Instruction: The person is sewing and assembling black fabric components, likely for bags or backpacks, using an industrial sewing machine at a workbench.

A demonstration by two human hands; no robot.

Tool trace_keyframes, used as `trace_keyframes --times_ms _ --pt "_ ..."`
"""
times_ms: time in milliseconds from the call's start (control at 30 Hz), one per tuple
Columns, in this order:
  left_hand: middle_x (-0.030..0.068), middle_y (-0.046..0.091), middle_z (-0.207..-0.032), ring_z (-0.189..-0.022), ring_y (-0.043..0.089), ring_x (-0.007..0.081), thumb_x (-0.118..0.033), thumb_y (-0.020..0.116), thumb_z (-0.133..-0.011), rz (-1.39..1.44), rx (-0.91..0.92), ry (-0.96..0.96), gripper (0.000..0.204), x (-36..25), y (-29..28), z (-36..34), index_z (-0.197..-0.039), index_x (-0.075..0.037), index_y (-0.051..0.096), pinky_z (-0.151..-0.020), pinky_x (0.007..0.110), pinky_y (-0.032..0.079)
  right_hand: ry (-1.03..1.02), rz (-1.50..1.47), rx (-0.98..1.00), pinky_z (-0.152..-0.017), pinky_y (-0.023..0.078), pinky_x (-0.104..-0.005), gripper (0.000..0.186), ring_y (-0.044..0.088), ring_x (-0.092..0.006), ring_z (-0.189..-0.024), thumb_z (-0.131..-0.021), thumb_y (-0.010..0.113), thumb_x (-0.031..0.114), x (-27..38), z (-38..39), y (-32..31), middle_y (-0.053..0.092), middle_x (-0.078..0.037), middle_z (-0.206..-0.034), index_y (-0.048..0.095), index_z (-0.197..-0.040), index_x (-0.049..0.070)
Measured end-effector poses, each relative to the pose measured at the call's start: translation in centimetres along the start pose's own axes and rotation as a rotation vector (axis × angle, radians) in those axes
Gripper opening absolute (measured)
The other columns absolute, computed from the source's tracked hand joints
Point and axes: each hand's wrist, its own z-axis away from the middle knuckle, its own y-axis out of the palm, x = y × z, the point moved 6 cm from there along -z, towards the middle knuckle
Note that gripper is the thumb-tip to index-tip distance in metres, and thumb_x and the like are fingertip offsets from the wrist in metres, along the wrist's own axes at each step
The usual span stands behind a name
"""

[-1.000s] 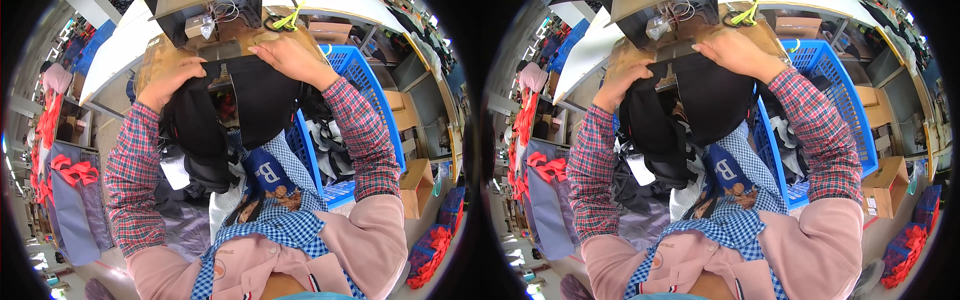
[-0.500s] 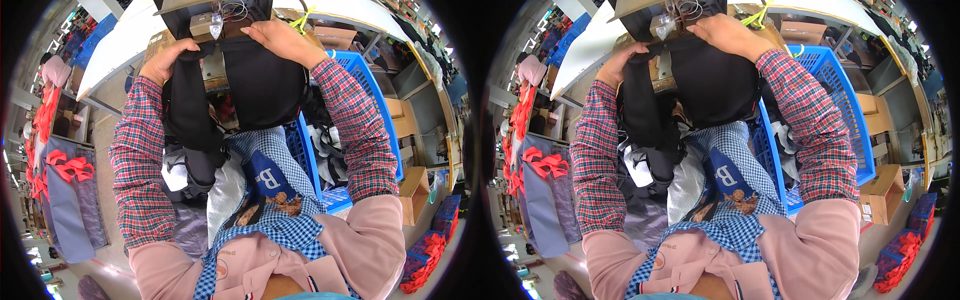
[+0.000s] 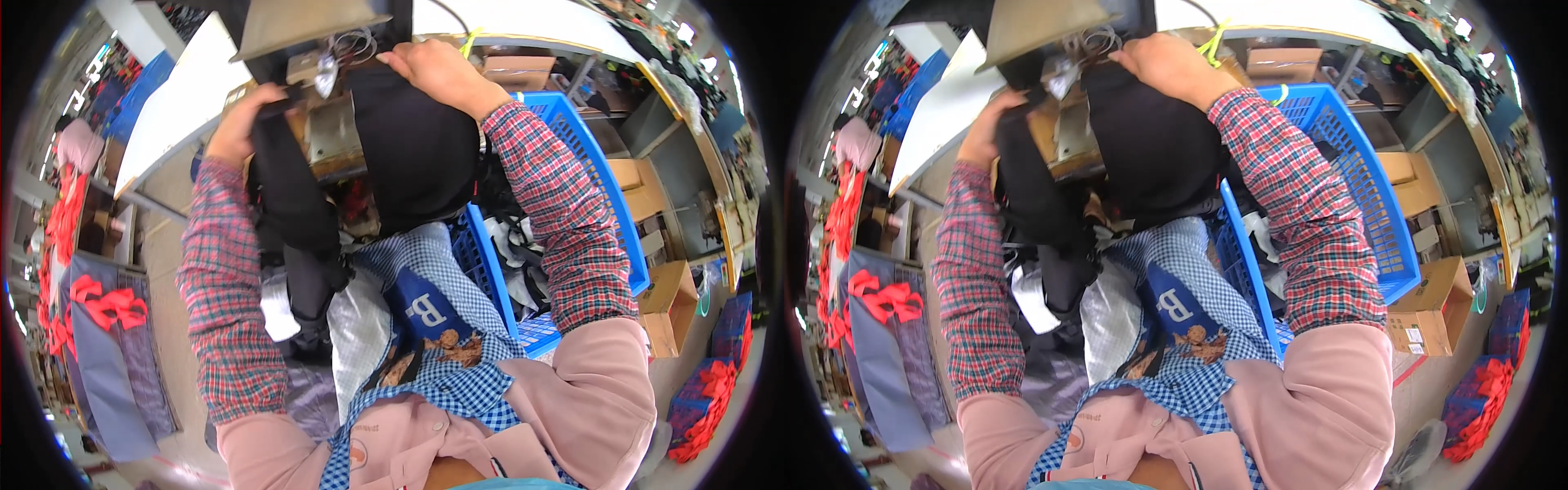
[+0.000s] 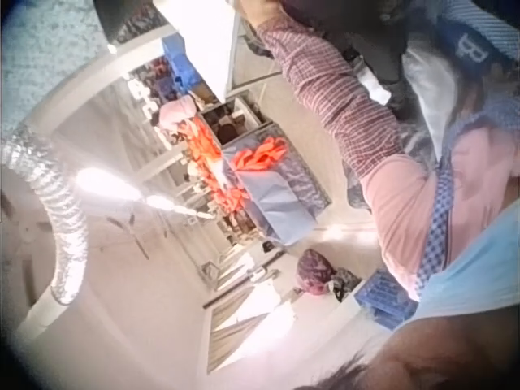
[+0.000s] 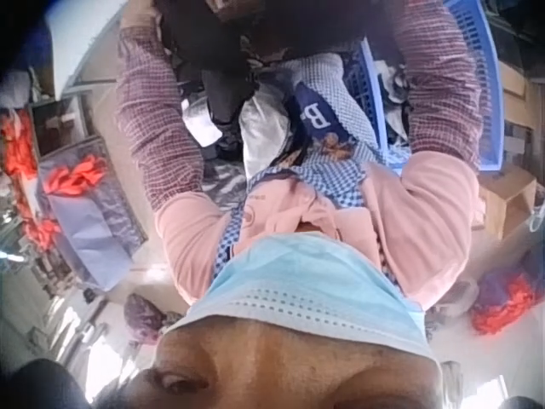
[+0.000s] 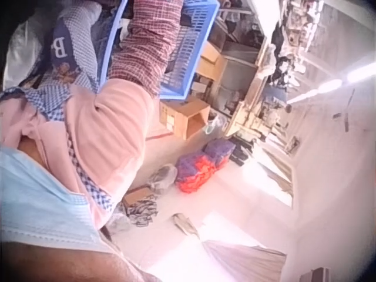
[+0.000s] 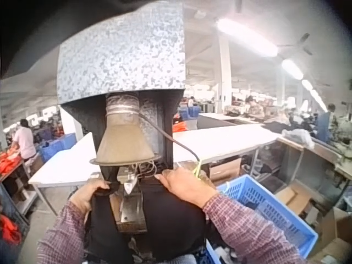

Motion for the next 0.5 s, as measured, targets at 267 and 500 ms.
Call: trace_keyframes --times_ms 267,500 --pt "0.0049 0.062 -0.087 -0.08 0.058 0.014 -0.027 0.059 -0.087 -0.044 -0.376 -0.151 0.035 -3.7 -16.8 9.8 -0.109 -0.001 0.062 -0.075 0.025 0.046 0.149 0.582 -0.452 -0.064 0.05 -0.0443 0.017 0.064 -0.0315 -0.077 -0.085 0.061 0.024 -6.8 9.6 -13.8 0.065 -0.012 -0.083 0.066 -0.085 0.008" --pt "0.006 0.063 -0.099 -0.089 0.061 0.0156 -0.023 0.06 -0.088 -0.116 -0.729 0.092 0.044 -12.6 -20.3 19.9 -0.124 0.002 0.057 -0.084 0.025 0.047 -0.31 -0.226 0.513 -0.055 0.045 -0.0391 0.009 0.063 -0.0256 -0.063 -0.068 0.065 0.018 21.1 24.8 11.5 0.061 -0.008 -0.061 0.065 -0.062 0.011"
